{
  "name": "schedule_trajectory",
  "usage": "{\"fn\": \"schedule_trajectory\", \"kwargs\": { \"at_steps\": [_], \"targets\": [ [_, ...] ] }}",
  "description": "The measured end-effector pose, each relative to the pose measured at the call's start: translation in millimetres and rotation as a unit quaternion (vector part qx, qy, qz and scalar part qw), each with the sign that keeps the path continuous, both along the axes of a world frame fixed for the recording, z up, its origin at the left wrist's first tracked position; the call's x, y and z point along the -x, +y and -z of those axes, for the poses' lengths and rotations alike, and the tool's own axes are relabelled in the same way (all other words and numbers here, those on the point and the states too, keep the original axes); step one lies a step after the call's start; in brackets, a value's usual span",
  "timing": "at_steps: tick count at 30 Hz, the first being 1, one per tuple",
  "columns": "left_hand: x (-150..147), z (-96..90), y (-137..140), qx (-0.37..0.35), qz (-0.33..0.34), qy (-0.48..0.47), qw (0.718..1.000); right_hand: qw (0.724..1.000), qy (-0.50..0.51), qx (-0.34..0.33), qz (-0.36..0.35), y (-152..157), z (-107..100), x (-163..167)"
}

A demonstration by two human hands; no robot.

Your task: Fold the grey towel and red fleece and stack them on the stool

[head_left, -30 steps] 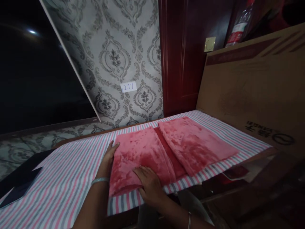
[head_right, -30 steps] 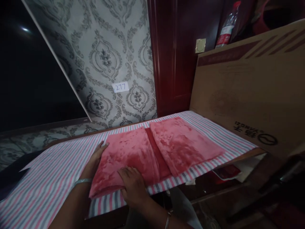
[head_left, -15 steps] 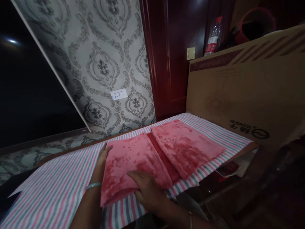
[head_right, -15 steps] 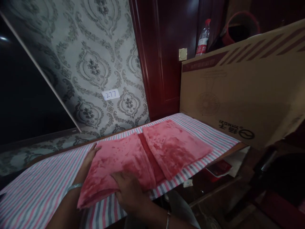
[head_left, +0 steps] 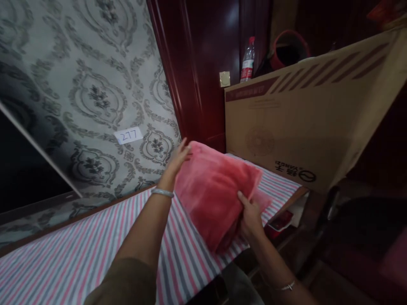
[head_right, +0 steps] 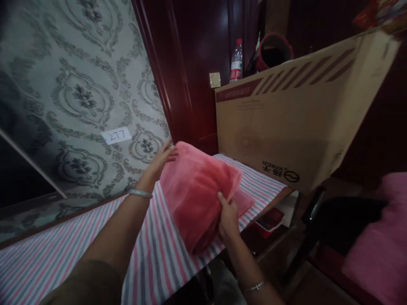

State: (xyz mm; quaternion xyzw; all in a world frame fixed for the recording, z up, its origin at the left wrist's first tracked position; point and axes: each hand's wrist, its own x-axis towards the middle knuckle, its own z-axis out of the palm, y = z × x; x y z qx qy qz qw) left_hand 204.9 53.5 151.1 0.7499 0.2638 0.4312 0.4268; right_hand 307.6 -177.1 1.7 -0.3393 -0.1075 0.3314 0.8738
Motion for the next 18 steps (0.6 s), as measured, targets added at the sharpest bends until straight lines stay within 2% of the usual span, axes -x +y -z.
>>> {"fn": "schedule_trajectory", "kwargs": {
  "at_steps": [2, 4, 6, 8, 11, 15, 18],
  "targets": [
    [-32, 37.4, -7, -0.056, 0.003, 0.137, 0.989, 0.998, 0.051, 0.031, 0.008, 0, 26, -23],
    [-49, 79.6, -16, -0.096, -0.010, 0.291, 0.952, 0.997, 0.066, 0.031, -0.027, -2, 44, -38],
    [-55, 114.8, -24, -0.095, -0.020, 0.338, 0.936, 0.995, 0.060, 0.016, -0.072, -4, 51, -44],
    [-53, 135.4, -30, -0.099, -0.033, 0.353, 0.930, 0.994, 0.062, 0.007, -0.093, -6, 50, -45],
    [-49, 139.8, -31, -0.099, -0.039, 0.345, 0.933, 0.993, 0.076, 0.006, -0.088, -6, 46, -44],
    [-43, 125.6, -25, -0.052, -0.031, 0.244, 0.968, 0.995, 0.072, -0.003, -0.075, -6, 45, -45],
    [-30, 120.0, -26, -0.052, -0.057, 0.214, 0.974, 0.995, 0.061, -0.010, -0.081, -6, 45, -49]
  ]
}}
